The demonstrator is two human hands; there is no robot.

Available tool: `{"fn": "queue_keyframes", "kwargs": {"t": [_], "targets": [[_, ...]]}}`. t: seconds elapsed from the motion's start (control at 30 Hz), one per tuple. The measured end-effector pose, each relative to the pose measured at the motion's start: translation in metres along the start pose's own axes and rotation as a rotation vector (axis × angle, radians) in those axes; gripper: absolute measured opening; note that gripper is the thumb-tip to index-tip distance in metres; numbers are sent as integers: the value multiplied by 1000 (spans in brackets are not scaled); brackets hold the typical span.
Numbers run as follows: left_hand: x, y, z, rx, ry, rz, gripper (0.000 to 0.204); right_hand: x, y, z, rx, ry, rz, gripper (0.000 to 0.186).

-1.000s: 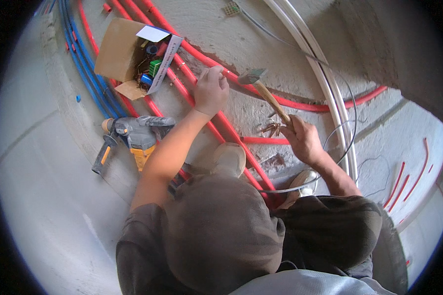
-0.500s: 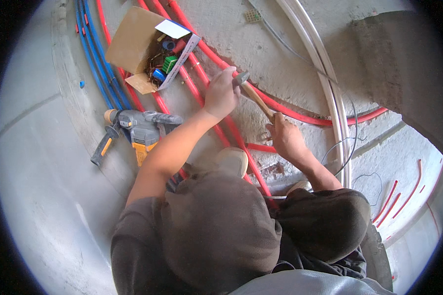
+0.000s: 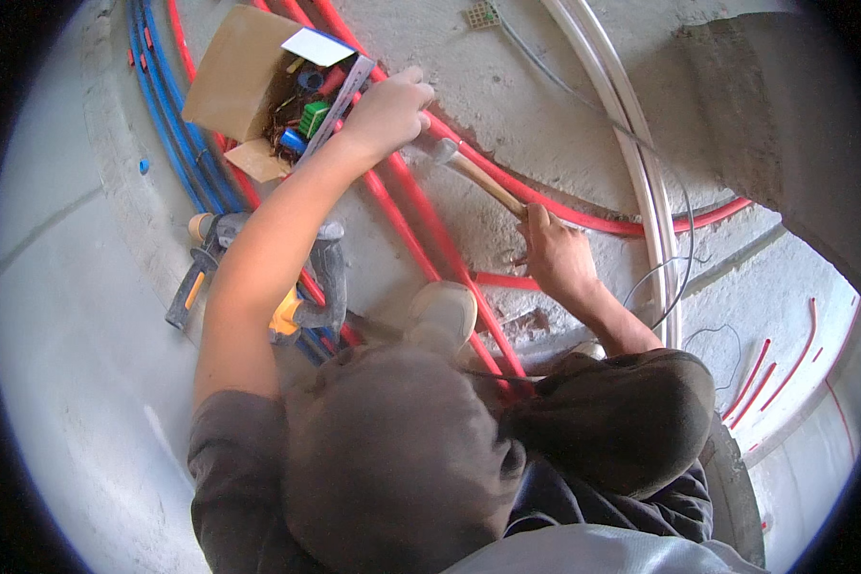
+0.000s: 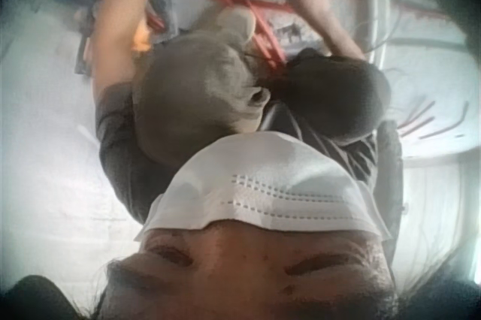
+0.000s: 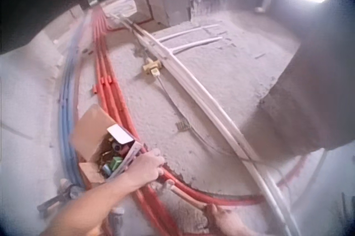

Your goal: The person uses a rotary hammer to cut grooves in a concrete wall, then places red and blue conduits into the grooves and secures them with a hammer and nails. The person also uses a hammer to adjust the conduits and ensure they are properly aligned.

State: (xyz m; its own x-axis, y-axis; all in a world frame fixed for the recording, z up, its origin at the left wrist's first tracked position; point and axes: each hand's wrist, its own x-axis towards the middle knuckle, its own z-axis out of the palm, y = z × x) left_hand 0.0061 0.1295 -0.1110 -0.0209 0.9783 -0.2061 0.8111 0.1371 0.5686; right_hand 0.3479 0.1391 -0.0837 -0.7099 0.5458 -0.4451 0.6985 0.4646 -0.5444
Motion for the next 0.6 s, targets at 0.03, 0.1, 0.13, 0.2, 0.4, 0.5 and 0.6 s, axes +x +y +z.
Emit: {"fn": "queue_keyframes", "kwargs": {"t": [0.03, 0.1, 0.13, 0.2, 0.4, 0.5, 0.6], "targets": [[-1, 0, -3, 10, -15, -9, 22, 1, -6, -5, 24, 50, -47, 20], [2, 0, -7, 16, -42, -33, 20, -1, -3, -6, 49, 130, -151, 20], [1, -1, -6, 18, -27, -11, 19, -7, -2, -7, 48, 189, -224, 21], [0, -4, -3, 42, -20, 19, 19, -13, 5, 0, 32, 232, -294, 20], [-2, -7, -5, 88, -45, 10, 18, -2, 1, 1, 4, 67, -105, 18], [-1, -9, -6, 69, 6, 82, 19, -13, -6, -9, 8, 120, -185, 17], [-1, -12, -1, 104, 2, 90, 20, 4, 14, 9, -213, -39, 18, 27]]}}
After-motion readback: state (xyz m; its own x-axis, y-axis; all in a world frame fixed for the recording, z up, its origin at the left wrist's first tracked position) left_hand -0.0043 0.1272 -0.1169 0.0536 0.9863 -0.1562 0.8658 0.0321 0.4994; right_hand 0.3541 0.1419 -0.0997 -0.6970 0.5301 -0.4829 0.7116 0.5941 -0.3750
